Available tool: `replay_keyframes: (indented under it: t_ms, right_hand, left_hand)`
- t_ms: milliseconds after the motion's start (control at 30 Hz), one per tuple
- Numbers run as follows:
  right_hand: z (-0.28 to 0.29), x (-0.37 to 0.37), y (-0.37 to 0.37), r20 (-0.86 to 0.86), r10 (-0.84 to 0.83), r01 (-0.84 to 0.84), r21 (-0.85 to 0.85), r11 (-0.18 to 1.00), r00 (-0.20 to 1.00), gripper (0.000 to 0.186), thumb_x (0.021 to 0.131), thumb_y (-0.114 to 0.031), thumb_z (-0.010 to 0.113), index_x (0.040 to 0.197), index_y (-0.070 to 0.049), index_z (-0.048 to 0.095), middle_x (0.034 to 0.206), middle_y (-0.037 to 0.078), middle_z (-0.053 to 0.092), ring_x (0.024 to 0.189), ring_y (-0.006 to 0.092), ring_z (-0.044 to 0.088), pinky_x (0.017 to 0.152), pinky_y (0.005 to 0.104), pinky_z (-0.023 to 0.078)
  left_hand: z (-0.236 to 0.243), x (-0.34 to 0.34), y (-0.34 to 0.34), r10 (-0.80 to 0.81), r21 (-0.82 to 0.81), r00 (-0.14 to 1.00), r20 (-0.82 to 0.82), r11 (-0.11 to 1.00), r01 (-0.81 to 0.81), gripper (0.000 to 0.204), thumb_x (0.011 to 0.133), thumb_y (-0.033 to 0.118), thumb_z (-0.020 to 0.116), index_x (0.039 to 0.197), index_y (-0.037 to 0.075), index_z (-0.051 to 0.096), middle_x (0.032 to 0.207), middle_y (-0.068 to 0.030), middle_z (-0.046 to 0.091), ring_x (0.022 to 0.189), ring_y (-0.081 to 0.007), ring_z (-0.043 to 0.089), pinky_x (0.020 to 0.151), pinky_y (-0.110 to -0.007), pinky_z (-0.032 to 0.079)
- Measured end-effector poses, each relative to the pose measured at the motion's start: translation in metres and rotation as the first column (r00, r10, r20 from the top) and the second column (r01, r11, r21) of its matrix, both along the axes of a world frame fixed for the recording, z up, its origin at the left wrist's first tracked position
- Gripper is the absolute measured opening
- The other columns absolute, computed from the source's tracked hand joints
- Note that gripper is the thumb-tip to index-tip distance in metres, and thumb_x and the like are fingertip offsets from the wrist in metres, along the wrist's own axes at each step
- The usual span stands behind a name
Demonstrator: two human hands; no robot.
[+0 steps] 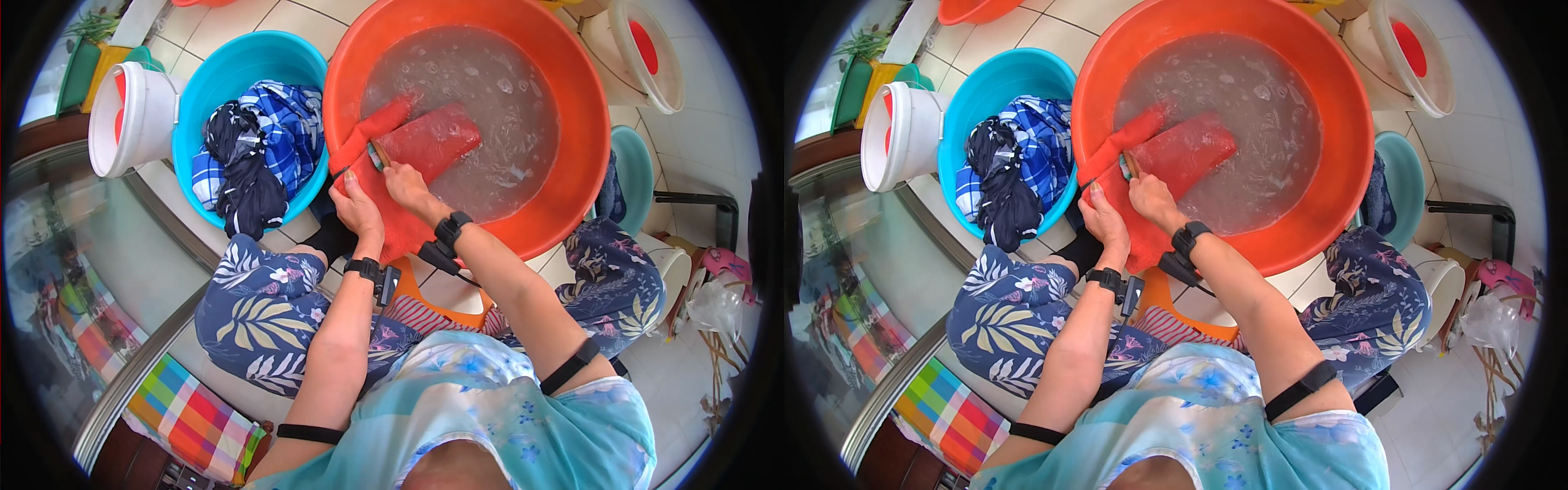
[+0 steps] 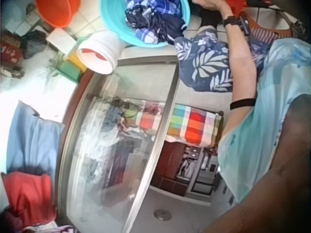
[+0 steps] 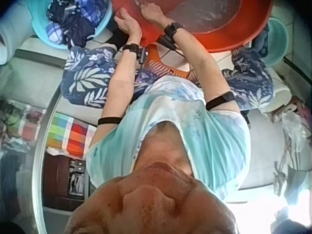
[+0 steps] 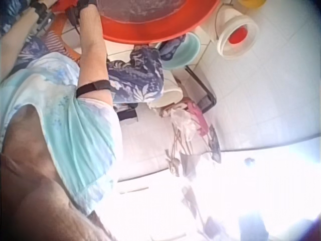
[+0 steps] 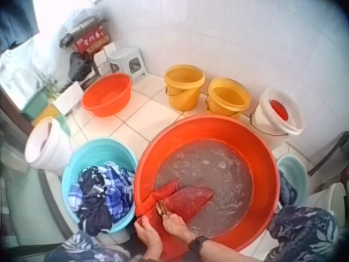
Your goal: Washing a red garment in a basin using a scrub brush.
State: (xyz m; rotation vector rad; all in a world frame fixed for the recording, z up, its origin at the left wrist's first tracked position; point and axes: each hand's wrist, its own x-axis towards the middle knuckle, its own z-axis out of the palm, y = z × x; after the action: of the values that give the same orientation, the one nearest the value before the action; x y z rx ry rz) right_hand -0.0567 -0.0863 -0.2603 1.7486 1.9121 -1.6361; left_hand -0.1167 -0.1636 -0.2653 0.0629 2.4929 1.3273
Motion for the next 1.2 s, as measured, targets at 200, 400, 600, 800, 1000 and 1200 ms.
replay_keyframes:
  t_ms: [200,400,600,800,1000,1200]
  right_hand:
    - [0.066,0.03,0.002,-0.081,0.103,-0.126,-0.371,0.92,0.991,0.04,0.091,-0.032,0.041,0.105,0.001,0.06,0.1,0.03,0.06,0.101,0.0414,0.058,0.083,0.0438,0.046]
    - [0.023,0.038,-0.02,-0.122,0.04,-0.07,-0.255,0.964,0.992,0.04,0.091,-0.031,0.041,0.116,-0.005,0.058,0.109,0.028,0.059,0.108,0.0425,0.054,0.088,0.0428,0.044]
    - [0.001,0.028,0.004,0.073,0.129,-0.131,0.022,0.991,0.989,0.04,0.091,-0.031,0.041,0.116,-0.005,0.057,0.103,0.027,0.061,0.103,0.0418,0.057,0.088,0.0479,0.045]
    - [-0.078,0.223,0.044,0.269,-0.41,0.288,0.395,0.872,0.872,0.043,0.09,-0.036,0.048,0.127,-0.014,0.055,0.081,0.013,0.067,0.077,0.0253,0.065,0.062,0.0414,0.05]
    - [0.008,0.167,0.022,0.216,-0.505,0.548,-0.375,0.748,0.836,0.034,0.095,-0.038,0.043,0.095,-0.007,0.057,0.055,0.003,0.038,0.039,0.0151,0.035,0.035,0.033,0.03]
    - [0.112,0.135,-0.011,-0.086,-0.149,0.066,-0.612,0.788,0.985,0.037,0.095,-0.035,0.043,0.1,-0.002,0.059,0.052,0.002,0.043,0.037,0.0128,0.04,0.034,0.0298,0.032]
  left_hand:
    - [-0.007,-0.012,-0.017,0.026,-0.052,1.0,0.006,0.998,-0.025,0.05,0.091,0.047,0.048,0.108,0.0,0.053,0.098,-0.0247,0.064,0.092,-0.0422,0.06,0.076,-0.047,0.047]
    - [-0.001,-0.005,-0.004,0.01,-0.006,1.0,0.0,1.0,-0.01,0.049,0.091,0.045,0.051,0.11,0.001,0.054,0.098,-0.0242,0.064,0.091,-0.0408,0.061,0.076,-0.045,0.047]
    - [-0.003,-0.011,-0.007,0.035,-0.01,0.999,0.037,0.999,-0.034,0.049,0.09,0.044,0.052,0.112,0.0,0.054,0.1,-0.0247,0.064,0.092,-0.0395,0.061,0.078,-0.045,0.047]
    - [0.004,0.005,0.011,-0.022,-0.024,1.0,0.012,0.999,0.023,0.047,0.091,0.042,0.05,0.11,0.0,0.054,0.1,-0.0215,0.066,0.093,-0.036,0.062,0.079,-0.041,0.049]
    - [0.012,-0.004,-0.001,-0.014,-0.093,1.0,0.015,0.996,0.015,0.044,0.093,0.038,0.048,0.109,-0.002,0.053,0.101,-0.0176,0.067,0.096,-0.0338,0.063,0.08,-0.039,0.049]
    - [-0.001,-0.01,-0.007,0.009,-0.001,0.999,-0.034,1.0,-0.009,0.046,0.093,0.041,0.048,0.11,-0.002,0.053,0.099,-0.0207,0.066,0.093,-0.0364,0.062,0.077,-0.041,0.049]
